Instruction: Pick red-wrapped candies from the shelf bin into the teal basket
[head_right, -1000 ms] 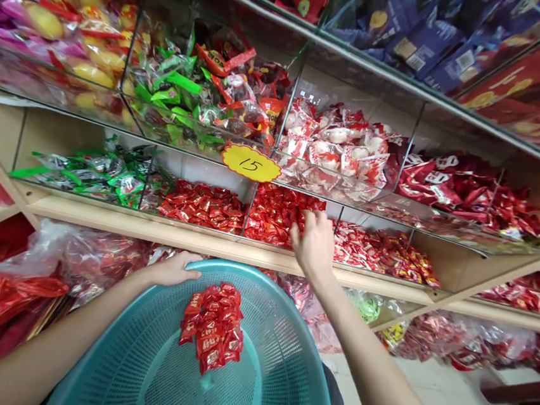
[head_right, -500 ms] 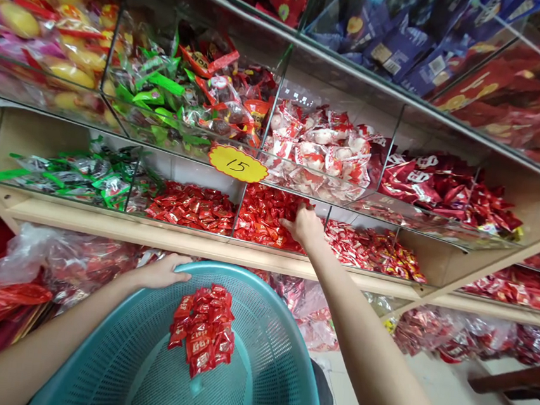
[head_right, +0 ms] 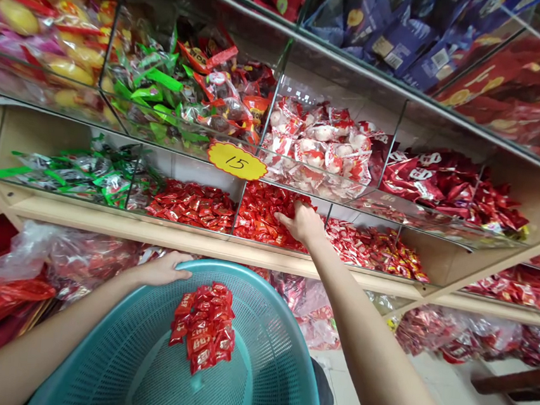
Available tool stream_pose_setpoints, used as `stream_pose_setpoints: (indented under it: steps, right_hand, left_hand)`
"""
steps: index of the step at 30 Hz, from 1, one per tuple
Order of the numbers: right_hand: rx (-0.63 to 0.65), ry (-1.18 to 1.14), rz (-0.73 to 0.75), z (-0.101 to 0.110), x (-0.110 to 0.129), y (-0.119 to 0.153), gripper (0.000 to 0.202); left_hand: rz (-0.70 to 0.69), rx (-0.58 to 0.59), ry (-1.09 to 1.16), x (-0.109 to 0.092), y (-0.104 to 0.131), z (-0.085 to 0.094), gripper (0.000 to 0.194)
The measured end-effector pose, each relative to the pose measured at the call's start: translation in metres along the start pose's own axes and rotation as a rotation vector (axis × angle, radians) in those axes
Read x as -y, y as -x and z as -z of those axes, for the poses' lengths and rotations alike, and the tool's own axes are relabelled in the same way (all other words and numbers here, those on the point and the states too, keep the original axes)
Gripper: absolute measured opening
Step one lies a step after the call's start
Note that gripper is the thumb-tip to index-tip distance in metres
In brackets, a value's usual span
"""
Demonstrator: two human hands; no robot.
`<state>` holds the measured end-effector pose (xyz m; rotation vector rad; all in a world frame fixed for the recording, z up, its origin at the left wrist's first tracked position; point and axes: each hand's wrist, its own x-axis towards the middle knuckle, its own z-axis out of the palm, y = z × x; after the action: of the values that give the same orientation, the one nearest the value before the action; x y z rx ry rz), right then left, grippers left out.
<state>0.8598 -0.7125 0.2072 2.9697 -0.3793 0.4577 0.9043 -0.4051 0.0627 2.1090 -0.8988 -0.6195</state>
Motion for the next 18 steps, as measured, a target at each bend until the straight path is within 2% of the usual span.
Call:
stream_pose_setpoints:
  steps: [6,13,18]
  right_hand:
    - [-0.032,-0.054,-0.031,0.004,0.008,-0.006,0.03]
    - [-0.179,-0.114,-0.046,0.009,-0.006,-0.004,0.03]
    - [-0.132,-0.049,-0.106,0.014,-0.008,0.01,0.031]
  left_hand:
    - [-0.012,0.006,0.047,0.006,-0.002,-0.001,0.037]
    - [0.007,-0.004,0.017,0.004,-0.002,0.0,0.034]
    - [0.017,-0.006,0.005,-0.001,0.001,0.001,0.034]
